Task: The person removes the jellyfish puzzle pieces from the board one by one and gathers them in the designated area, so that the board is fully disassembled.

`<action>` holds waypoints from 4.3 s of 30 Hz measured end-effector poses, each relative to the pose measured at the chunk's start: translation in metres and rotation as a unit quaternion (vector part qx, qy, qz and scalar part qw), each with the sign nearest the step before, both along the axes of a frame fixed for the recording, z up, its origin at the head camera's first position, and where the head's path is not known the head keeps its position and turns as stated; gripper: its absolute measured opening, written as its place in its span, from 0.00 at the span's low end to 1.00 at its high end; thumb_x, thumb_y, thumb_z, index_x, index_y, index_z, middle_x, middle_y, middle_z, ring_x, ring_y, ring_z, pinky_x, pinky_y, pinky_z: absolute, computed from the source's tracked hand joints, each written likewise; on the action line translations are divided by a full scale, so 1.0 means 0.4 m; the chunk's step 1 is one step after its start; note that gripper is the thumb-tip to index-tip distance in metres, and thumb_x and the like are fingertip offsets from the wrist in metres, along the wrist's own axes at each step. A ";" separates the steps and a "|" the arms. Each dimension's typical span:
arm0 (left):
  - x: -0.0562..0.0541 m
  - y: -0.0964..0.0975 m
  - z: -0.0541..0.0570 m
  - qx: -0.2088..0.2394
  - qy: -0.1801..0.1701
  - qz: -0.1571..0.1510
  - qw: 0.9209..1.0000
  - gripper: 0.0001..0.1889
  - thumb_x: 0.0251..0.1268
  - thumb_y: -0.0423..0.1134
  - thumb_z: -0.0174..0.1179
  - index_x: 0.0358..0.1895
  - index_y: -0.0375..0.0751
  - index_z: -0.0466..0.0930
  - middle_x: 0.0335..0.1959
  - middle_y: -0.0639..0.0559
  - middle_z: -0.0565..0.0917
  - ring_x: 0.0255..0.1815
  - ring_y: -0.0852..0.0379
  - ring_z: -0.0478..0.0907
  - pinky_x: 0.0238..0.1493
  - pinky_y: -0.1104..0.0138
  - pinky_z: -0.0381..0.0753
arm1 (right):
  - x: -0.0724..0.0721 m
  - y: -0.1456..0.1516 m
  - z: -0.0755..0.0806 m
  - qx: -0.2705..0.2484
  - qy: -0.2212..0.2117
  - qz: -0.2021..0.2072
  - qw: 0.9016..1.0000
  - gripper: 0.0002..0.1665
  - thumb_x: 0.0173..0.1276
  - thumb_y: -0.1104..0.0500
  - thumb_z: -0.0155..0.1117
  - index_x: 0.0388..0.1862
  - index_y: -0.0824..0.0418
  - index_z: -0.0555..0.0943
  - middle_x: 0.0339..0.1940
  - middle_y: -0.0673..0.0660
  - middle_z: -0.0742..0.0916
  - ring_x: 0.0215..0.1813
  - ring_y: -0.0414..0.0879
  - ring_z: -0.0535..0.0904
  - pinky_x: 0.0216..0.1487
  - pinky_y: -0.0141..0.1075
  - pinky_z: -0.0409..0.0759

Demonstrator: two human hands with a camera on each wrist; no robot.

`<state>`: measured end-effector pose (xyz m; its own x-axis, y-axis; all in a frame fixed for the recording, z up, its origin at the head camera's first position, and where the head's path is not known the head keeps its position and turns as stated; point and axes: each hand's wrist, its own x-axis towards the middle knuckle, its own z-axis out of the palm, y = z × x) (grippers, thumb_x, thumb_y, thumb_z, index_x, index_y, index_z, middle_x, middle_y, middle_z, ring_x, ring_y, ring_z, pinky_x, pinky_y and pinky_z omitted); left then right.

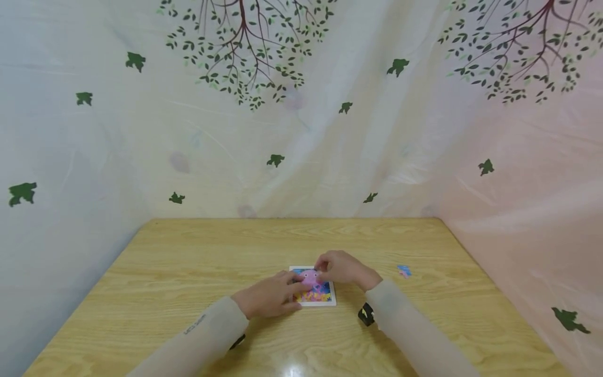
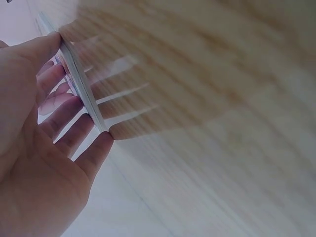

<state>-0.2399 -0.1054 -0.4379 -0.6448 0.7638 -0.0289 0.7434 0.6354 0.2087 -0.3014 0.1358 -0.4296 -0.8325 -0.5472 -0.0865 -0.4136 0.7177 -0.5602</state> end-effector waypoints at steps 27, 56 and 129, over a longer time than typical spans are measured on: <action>-0.005 -0.003 0.000 0.002 -0.005 -0.011 1.000 0.28 0.79 0.48 0.56 0.77 0.47 0.68 0.71 0.44 0.71 0.70 0.46 0.69 0.69 0.52 0.73 | -0.006 -0.016 -0.016 -0.029 -0.023 -0.037 0.999 0.11 0.66 0.61 0.75 0.43 0.62 0.83 0.34 0.50 0.82 0.38 0.43 0.76 0.40 0.34 0.77; -0.006 -0.003 -0.006 -0.005 0.000 -0.002 1.000 0.29 0.79 0.50 0.56 0.78 0.52 0.67 0.71 0.47 0.71 0.68 0.49 0.70 0.68 0.55 0.74 | -0.025 0.045 -0.032 -0.110 -0.047 0.000 0.993 0.07 0.75 0.53 0.66 0.46 0.53 0.82 0.32 0.51 0.84 0.33 0.43 0.76 0.34 0.35 0.74; 0.008 0.011 0.003 -0.014 0.044 -0.005 0.999 0.21 0.77 0.48 0.60 0.67 0.47 0.78 0.68 0.51 0.76 0.66 0.53 0.74 0.67 0.61 0.76 | -0.047 0.229 0.011 -0.045 0.014 -0.011 0.999 0.13 0.74 0.54 0.67 0.48 0.61 0.85 0.44 0.51 0.86 0.44 0.45 0.78 0.47 0.41 0.79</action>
<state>-0.2367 -0.1010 -0.4368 -0.6388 0.7693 0.0065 0.7639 0.6332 0.1248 -0.3200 0.2275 -0.4251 -0.8461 -0.5328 -0.0135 -0.4149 0.6743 -0.6109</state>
